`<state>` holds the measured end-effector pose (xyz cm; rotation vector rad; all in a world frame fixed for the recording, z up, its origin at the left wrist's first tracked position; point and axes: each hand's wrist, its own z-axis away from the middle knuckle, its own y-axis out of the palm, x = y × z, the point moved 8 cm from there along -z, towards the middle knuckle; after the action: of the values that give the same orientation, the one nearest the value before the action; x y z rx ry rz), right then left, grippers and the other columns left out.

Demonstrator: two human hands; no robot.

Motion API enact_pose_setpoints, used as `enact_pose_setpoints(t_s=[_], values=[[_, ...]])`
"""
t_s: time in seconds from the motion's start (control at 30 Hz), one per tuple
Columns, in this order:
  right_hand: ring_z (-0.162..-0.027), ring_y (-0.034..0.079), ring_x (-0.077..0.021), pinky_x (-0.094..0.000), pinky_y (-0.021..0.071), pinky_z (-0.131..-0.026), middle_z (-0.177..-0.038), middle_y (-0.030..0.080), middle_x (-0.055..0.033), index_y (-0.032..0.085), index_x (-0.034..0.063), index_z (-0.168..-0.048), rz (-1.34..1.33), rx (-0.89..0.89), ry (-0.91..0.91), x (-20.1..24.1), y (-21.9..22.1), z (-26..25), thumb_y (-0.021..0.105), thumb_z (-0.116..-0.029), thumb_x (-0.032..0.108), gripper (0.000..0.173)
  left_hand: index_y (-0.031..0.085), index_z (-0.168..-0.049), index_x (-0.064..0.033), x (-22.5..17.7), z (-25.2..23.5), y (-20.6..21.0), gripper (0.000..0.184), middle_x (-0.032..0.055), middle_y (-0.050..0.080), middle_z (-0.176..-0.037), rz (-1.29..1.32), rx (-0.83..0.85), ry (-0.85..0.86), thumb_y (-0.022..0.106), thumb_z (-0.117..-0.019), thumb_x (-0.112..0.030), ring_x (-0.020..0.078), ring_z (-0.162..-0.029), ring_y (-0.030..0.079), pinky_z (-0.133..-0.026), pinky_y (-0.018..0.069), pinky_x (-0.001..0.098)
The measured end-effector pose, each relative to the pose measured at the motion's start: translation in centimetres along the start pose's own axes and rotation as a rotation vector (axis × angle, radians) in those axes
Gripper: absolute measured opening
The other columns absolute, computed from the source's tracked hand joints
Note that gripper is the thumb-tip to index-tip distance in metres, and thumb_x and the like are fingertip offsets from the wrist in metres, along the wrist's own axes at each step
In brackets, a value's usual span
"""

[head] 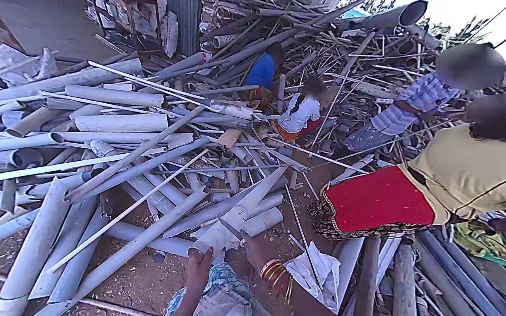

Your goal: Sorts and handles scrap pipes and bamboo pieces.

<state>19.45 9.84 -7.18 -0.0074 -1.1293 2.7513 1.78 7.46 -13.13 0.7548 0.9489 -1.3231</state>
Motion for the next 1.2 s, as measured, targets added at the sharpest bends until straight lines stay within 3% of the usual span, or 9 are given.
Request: enact_pose_setpoints(t_s=[0.1, 0.23, 0.3, 0.43, 0.53, 0.7, 0.83, 1.07, 1.2], values=[[-0.123, 0.061, -0.0459, -0.0603, 0.047, -0.102, -0.133, 0.063, -0.0273, 0.024, 0.0204, -0.165, 0.024, -0.007, 0.036, 0.0, -0.6, -1.6, 0.038, -0.1118, 0.02, 0.055, 0.059, -0.093, 0.0118, 1.2, -0.3, 0.2, 0.024, 0.0147, 0.056, -0.079, -0.071, 0.033, -0.006, 0.058, -0.1021, -0.011, 0.0213, -0.076, 0.055, -0.076, 0.0453, 0.0415], [-0.116, 0.064, -0.0492, -0.0633, 0.0469, -0.099, -0.124, 0.067, -0.03, 0.021, 0.0226, -0.166, 0.078, 0.101, -0.181, 5.4, 1.4, 3.8, 0.036, -0.1126, 0.021, 0.055, 0.059, -0.095, 0.0123, 1.3, -0.4, 0.0, 0.02, 0.0124, 0.055, -0.077, -0.082, 0.053, 0.025, 0.057, -0.1002, -0.007, 0.0193, -0.074, 0.055, -0.075, 0.0455, 0.0404], [-0.116, 0.065, -0.0477, -0.0615, 0.0476, -0.099, -0.124, 0.067, -0.0291, 0.02, 0.023, -0.166, 0.056, 0.077, -0.147, 4.8, 1.5, 2.3, 0.034, -0.1129, 0.021, 0.055, 0.06, -0.091, 0.011, 1.4, -0.6, 0.0, 0.022, 0.0123, 0.056, -0.076, -0.075, 0.062, 0.03, 0.057, -0.101, -0.008, 0.0191, -0.074, 0.055, -0.075, 0.0456, 0.0404], [-0.12, 0.064, -0.046, -0.06, 0.048, -0.1, -0.129, 0.065, -0.0277, 0.024, 0.0196, -0.165, -0.026, -0.041, 0.034, 0.2, 0.7, -4.0, 0.037, -0.112, 0.02, 0.054, 0.061, -0.105, 0.0146, 1.9, -0.4, -0.1, 0.024, 0.0217, 0.064, -0.091, -0.054, 0.076, 0.001, 0.057, -0.1022, -0.009, 0.0254, -0.088, 0.062, -0.086, 0.0481, 0.0441], [-0.116, 0.065, -0.0475, -0.0607, 0.0481, -0.099, -0.126, 0.066, -0.0289, 0.024, 0.0197, -0.165, -0.005, 0.008, -0.08, 2.9, 1.5, -1.3, 0.038, -0.112, 0.019, 0.055, 0.061, -0.108, 0.0144, 1.9, -0.6, -0.2, 0.024, 0.0211, 0.064, -0.092, -0.056, 0.081, -0.009, 0.056, -0.1024, -0.009, 0.0245, -0.088, 0.062, -0.086, 0.048, 0.0436], [-0.118, 0.064, -0.0463, -0.0602, 0.0482, -0.099, -0.127, 0.066, -0.0281, 0.024, 0.0226, -0.165, 0.043, 0.047, -0.128, 4.7, 1.3, -0.5, 0.036, -0.1128, 0.022, 0.054, 0.057, -0.081, 0.0073, 1.7, -1.0, -0.4, 0.03, 0.0087, 0.05, -0.069, -0.204, 0.097, -0.026, 0.057, -0.103, -0.014, 0.0185, -0.068, 0.05, -0.07, 0.0432, 0.0401], [-0.127, 0.06, -0.0431, -0.0591, 0.0471, -0.103, -0.139, 0.061, -0.0243, 0.03, 0.0187, -0.163, -0.044, -0.073, 0.119, -1.5, -1.1, -7.4, 0.038, -0.1113, 0.019, 0.052, 0.06, -0.087, 0.011, 2.2, -0.7, 0.0, 0.031, 0.0143, 0.053, -0.074, -0.281, 0.158, -0.031, 0.059, -0.1029, -0.015, 0.0236, -0.071, 0.052, -0.073, 0.0443, 0.0442], [-0.119, 0.063, -0.0472, -0.0609, 0.0478, -0.1, -0.129, 0.065, -0.0285, 0.023, 0.0227, -0.165, 0.066, 0.07, -0.148, 4.7, 1.1, 0.1, 0.037, -0.1123, 0.021, 0.055, 0.059, -0.084, 0.0118, 2.6, -1.6, -0.1, 0.034, 0.0176, 0.055, -0.074, -0.318, 0.173, -0.004, 0.058, -0.1029, -0.017, 0.0285, -0.073, 0.055, -0.074, 0.0454, 0.0495], [-0.124, 0.062, -0.0444, -0.0594, 0.0471, -0.103, -0.134, 0.063, -0.026, 0.03, 0.0187, -0.163, -0.007, -0.029, -0.003, -0.3, -0.4, -5.5, 0.038, -0.1115, 0.019, 0.052, 0.06, -0.087, 0.0134, 2.4, -1.3, -0.2, 0.034, 0.02, 0.057, -0.076, -0.349, 0.172, -0.032, 0.058, -0.1035, -0.017, 0.0306, -0.075, 0.056, -0.077, 0.0454, 0.0507]])
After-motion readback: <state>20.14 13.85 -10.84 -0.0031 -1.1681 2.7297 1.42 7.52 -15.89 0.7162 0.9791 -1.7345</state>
